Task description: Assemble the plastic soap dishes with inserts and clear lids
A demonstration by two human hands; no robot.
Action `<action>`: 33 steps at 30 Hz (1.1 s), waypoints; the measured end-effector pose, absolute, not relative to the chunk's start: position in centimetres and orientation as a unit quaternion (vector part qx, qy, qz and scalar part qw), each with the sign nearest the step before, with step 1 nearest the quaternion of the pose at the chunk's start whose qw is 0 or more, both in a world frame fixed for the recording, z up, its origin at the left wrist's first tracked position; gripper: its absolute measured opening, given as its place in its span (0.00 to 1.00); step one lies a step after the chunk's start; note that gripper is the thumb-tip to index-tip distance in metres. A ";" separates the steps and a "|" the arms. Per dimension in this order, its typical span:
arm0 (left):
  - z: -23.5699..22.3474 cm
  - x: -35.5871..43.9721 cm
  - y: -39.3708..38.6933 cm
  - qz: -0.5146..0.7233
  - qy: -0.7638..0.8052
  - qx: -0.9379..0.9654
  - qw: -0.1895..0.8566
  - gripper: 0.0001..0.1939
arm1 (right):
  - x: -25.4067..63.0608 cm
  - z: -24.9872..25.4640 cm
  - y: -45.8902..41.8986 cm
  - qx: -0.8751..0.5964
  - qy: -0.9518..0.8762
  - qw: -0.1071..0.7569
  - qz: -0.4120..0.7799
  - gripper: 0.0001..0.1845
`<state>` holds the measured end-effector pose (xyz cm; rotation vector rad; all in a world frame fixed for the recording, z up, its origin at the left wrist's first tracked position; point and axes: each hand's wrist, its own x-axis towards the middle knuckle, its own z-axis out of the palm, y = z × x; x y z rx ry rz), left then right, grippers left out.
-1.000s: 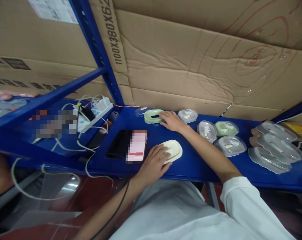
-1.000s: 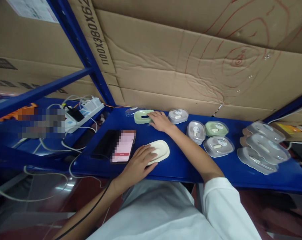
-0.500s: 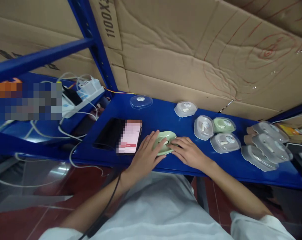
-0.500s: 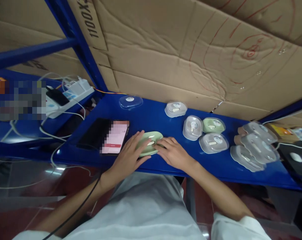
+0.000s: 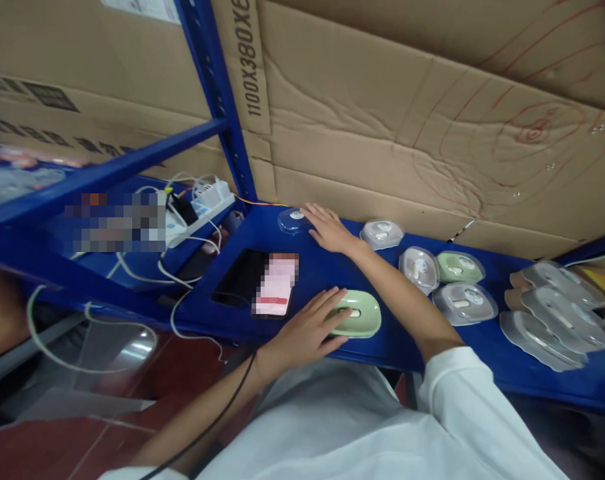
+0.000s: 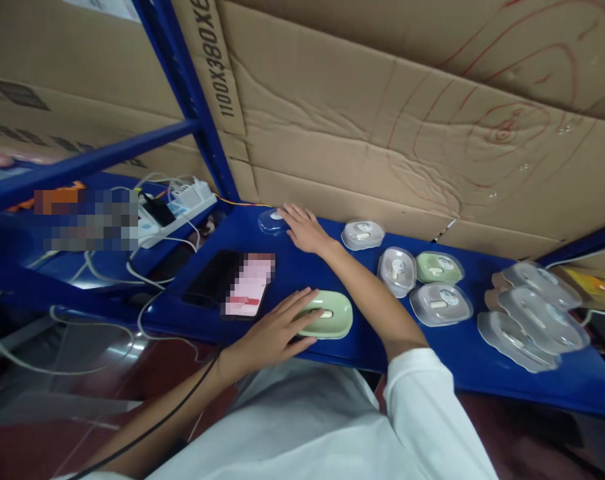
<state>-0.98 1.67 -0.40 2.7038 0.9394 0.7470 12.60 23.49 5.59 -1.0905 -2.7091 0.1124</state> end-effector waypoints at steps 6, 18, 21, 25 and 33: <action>-0.4 -1.3 1.5 0.267 0.319 0.903 0.109 0.25 | 15.3 3.2 21.7 -0.368 -0.923 0.110 0.022 0.24; 0.3 -1.0 1.3 0.235 0.305 0.914 0.125 0.28 | 29.9 -0.1 8.5 -0.462 -0.841 0.274 0.060 0.28; 0.7 -0.7 1.3 0.217 0.261 0.938 0.078 0.17 | 28.9 -0.5 9.4 -0.476 -0.841 0.250 0.051 0.32; 0.5 -0.6 1.5 0.268 0.322 0.906 0.064 0.08 | 29.0 -0.9 9.1 -0.510 -0.810 0.282 0.066 0.29; -0.7 -0.8 1.8 0.326 0.416 0.841 0.114 0.28 | 28.2 -0.2 7.4 -0.482 -0.779 0.384 0.118 0.22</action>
